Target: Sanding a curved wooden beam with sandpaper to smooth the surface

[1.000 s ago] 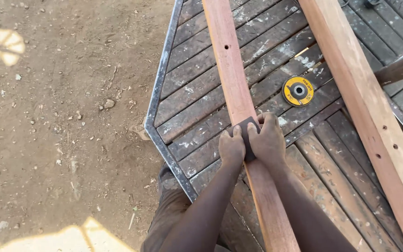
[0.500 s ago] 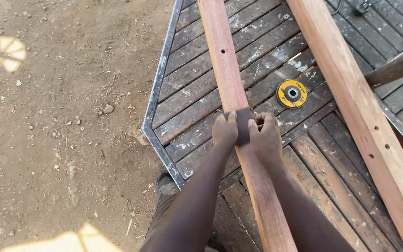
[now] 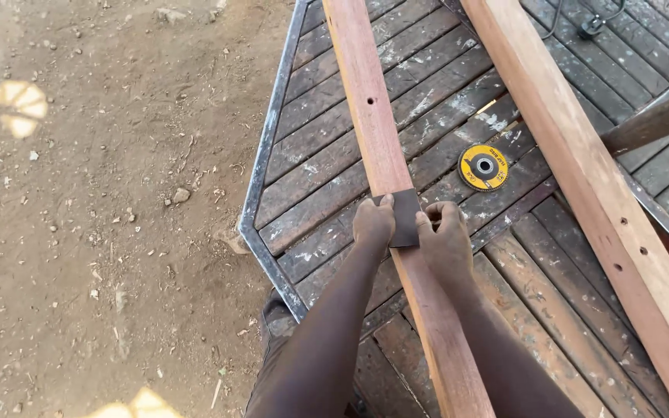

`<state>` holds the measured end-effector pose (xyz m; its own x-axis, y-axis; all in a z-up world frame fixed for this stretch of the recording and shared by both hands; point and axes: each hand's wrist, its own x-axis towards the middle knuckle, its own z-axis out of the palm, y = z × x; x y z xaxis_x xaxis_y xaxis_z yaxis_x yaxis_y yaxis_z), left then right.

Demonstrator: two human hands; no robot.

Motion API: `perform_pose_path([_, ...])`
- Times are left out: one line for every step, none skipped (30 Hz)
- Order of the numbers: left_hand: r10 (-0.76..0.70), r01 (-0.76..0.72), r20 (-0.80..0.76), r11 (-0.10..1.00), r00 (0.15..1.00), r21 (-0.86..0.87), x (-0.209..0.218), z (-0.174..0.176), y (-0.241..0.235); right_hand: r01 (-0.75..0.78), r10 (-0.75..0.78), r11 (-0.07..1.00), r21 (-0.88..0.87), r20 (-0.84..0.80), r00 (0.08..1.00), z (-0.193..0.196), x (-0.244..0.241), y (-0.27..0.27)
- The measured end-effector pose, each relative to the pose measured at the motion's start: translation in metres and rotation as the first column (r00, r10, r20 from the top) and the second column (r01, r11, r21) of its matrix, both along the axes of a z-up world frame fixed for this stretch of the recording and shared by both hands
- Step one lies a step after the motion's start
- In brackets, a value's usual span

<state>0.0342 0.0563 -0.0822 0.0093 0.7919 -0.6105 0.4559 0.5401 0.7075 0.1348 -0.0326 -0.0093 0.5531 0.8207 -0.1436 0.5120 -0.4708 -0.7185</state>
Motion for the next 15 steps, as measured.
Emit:
perform_pose_path([-0.004,0.004,-0.004,1.0,1.0,-0.007,-0.002,0.001,-0.009,0.004,-0.004,1.0,-0.007,-0.004,1.0,-0.015,0.006,0.0])
perform_pose_path([-0.011,0.011,0.003,1.0,1.0,-0.021,-0.004,0.002,-0.017,0.047,-0.046,0.999,0.01,-0.067,0.997,-0.029,0.013,0.001])
perform_pose_path([-0.021,0.021,0.014,0.999,1.0,-0.028,-0.003,0.003,-0.022,0.094,-0.089,0.995,0.032,-0.126,0.988,-0.044,0.023,0.004])
perform_pose_path([-0.028,0.028,0.014,0.999,1.0,-0.026,-0.005,0.016,-0.027,0.101,-0.096,0.994,0.034,-0.126,0.987,-0.033,0.024,0.01])
perform_pose_path([-0.021,0.024,0.035,0.997,0.999,-0.072,-0.013,0.028,-0.042,0.118,-0.112,0.992,0.035,-0.134,0.985,-0.025,0.02,0.008])
perform_pose_path([-0.013,0.02,0.057,0.993,0.998,-0.119,-0.021,0.039,-0.057,0.134,-0.128,0.99,0.036,-0.141,0.982,-0.018,0.017,0.005])
perform_pose_path([-0.02,0.027,0.052,0.99,0.998,-0.135,-0.022,0.019,-0.054,0.143,-0.139,0.99,0.018,-0.144,0.98,-0.023,0.016,0.005])
perform_pose_path([-0.068,0.069,0.007,0.994,0.998,-0.091,-0.022,-0.001,-0.052,0.117,-0.11,0.992,0.037,-0.156,0.982,-0.029,0.015,0.004])
perform_pose_path([-0.117,0.116,-0.025,0.992,0.993,-0.044,-0.015,-0.02,-0.05,0.093,-0.083,0.994,0.059,-0.153,0.985,-0.031,0.021,0.004])
perform_pose_path([-0.129,0.128,-0.014,0.99,0.992,-0.058,-0.007,-0.014,-0.042,0.103,-0.096,0.994,0.045,-0.142,0.985,-0.021,0.021,-0.003])
perform_pose_path([-0.1,0.099,-0.026,0.994,0.995,-0.035,-0.006,-0.009,-0.028,0.082,-0.078,0.996,0.027,-0.13,0.988,-0.013,0.014,-0.004])
perform_pose_path([-0.072,0.071,-0.038,0.997,0.997,-0.011,-0.005,-0.002,-0.014,0.061,-0.059,0.998,0.009,-0.118,0.991,-0.005,0.008,-0.005])
perform_pose_path([-0.075,0.075,-0.036,0.997,0.997,-0.01,-0.008,0.014,-0.024,0.064,-0.062,0.998,0.01,-0.116,0.991,0.006,0.003,-0.013])
perform_pose_path([-0.067,0.067,-0.002,0.998,0.998,-0.022,-0.011,0.031,-0.033,0.015,-0.019,0.999,-0.043,-0.087,0.996,0.016,-0.002,-0.022])
perform_pose_path([-0.068,0.07,0.029,0.997,0.997,-0.038,-0.014,0.046,-0.044,-0.022,0.015,0.995,-0.101,-0.064,0.998,0.025,-0.008,-0.033])
